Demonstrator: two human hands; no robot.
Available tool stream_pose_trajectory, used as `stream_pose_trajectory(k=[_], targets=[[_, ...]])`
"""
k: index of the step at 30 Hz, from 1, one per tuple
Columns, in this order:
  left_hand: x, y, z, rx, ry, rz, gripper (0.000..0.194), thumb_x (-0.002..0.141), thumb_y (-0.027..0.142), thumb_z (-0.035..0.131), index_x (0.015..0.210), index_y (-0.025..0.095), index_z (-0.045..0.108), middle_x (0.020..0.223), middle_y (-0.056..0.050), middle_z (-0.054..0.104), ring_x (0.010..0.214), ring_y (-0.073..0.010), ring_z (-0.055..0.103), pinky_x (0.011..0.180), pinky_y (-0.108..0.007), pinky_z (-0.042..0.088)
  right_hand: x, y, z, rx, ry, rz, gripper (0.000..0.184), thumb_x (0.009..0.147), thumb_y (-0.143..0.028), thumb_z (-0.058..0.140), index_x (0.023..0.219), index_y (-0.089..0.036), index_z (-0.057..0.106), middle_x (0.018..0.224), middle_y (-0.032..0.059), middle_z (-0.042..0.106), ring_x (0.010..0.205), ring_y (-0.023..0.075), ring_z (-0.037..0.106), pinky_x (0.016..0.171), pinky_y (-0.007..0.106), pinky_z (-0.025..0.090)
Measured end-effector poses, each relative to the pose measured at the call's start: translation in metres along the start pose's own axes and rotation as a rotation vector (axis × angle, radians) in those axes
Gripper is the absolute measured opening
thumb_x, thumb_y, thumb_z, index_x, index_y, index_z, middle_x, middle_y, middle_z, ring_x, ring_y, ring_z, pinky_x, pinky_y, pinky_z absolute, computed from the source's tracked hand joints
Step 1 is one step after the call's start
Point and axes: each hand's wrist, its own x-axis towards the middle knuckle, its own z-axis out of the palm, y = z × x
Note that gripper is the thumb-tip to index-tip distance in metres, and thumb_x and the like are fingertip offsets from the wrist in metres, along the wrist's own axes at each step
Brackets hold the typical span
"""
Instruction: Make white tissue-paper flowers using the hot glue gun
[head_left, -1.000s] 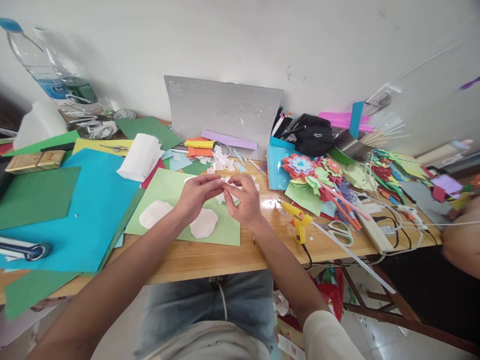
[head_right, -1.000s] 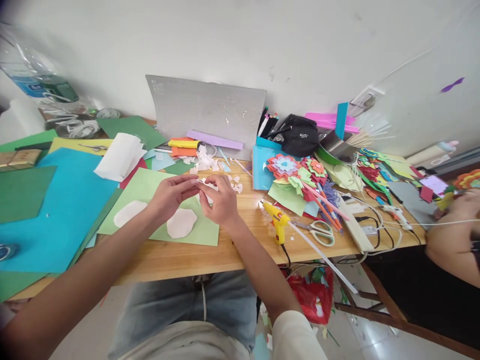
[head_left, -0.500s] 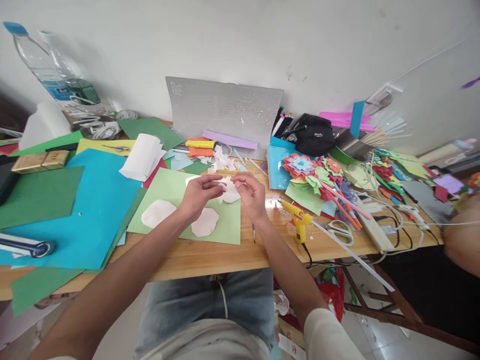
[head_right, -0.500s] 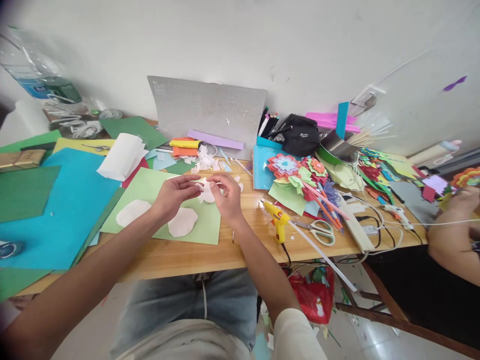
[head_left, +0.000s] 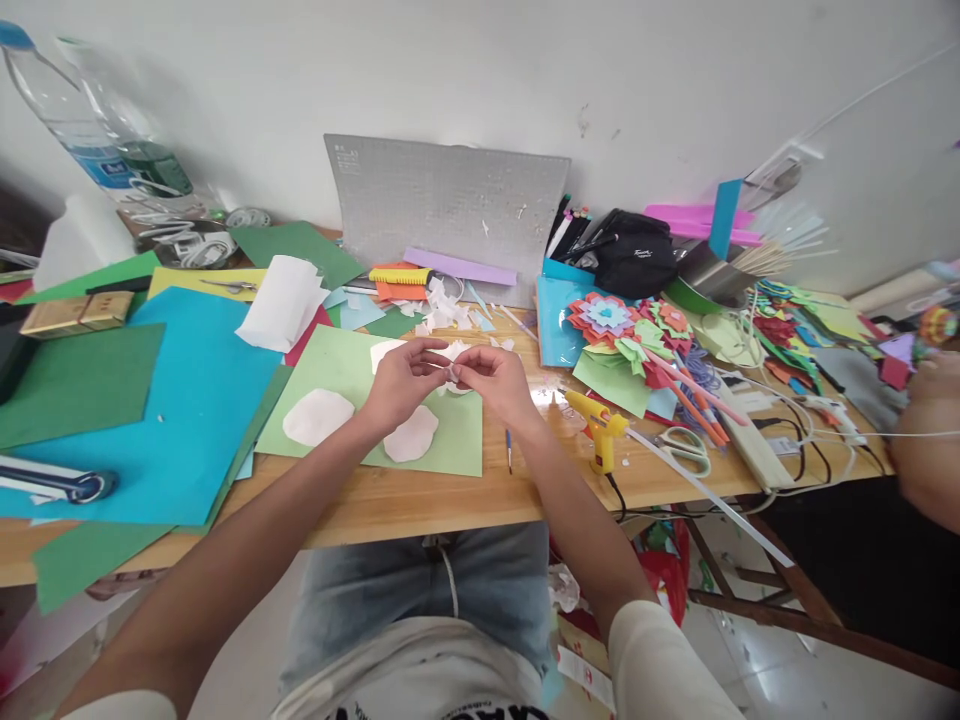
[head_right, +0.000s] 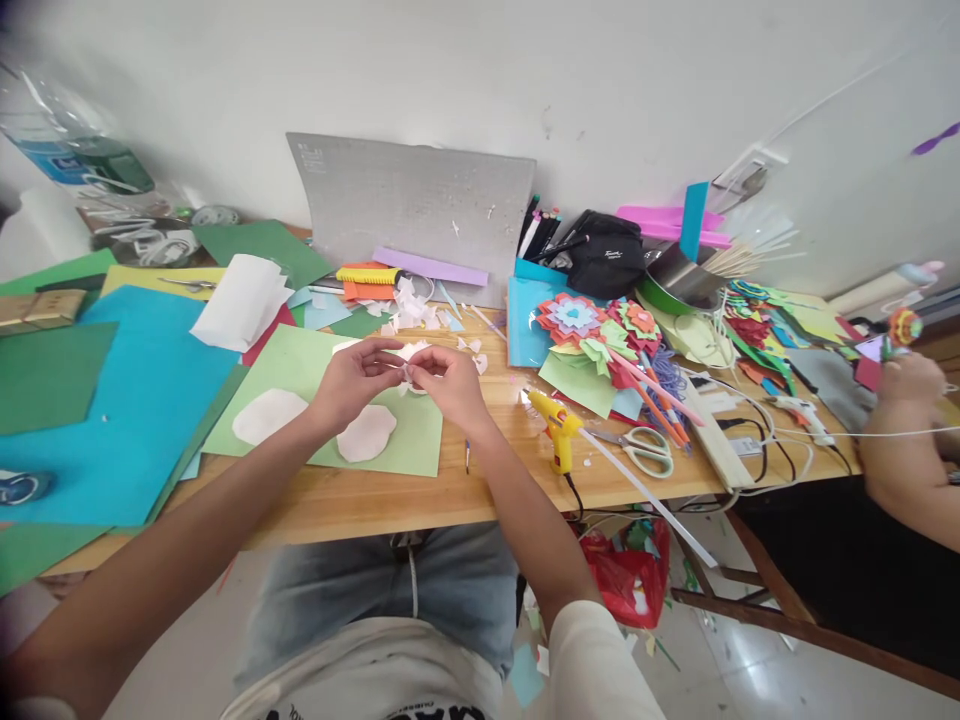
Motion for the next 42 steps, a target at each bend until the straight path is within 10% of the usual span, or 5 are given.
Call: stream_pose_trajectory(k=[21,42], targets=[[-0.011,0.008,0.008,0.149,0.081,0.246,0.033,0.076,0.020,0.064,0.107,0.021,0.053,0.084,-0.002,0.069,0.079,-0.0164,0.068,0.077,-0.033,0.056,-0.002,-0.009,0.000,0.385,-0.014,0.137,0.017,0.065,-0.031,0.077,0.077,-0.020,0.069,0.071,-0.0032,0.066,0.068,0.0112,0.063,0.072,0.028,0.057],[-0.011,-0.006,0.005,0.797,0.120,0.724,0.018,0.089,0.014,0.046,0.104,0.020,0.055,0.099,-0.006,0.066,0.091,-0.0173,0.064,0.077,-0.030,0.051,-0.003,-0.008,0.003,0.298,0.020,0.130,0.028,0.061,-0.038,0.082,0.079,-0.021,0.070,0.073,-0.0022,0.069,0.069,0.0136,0.067,0.077,0.033,0.058]])
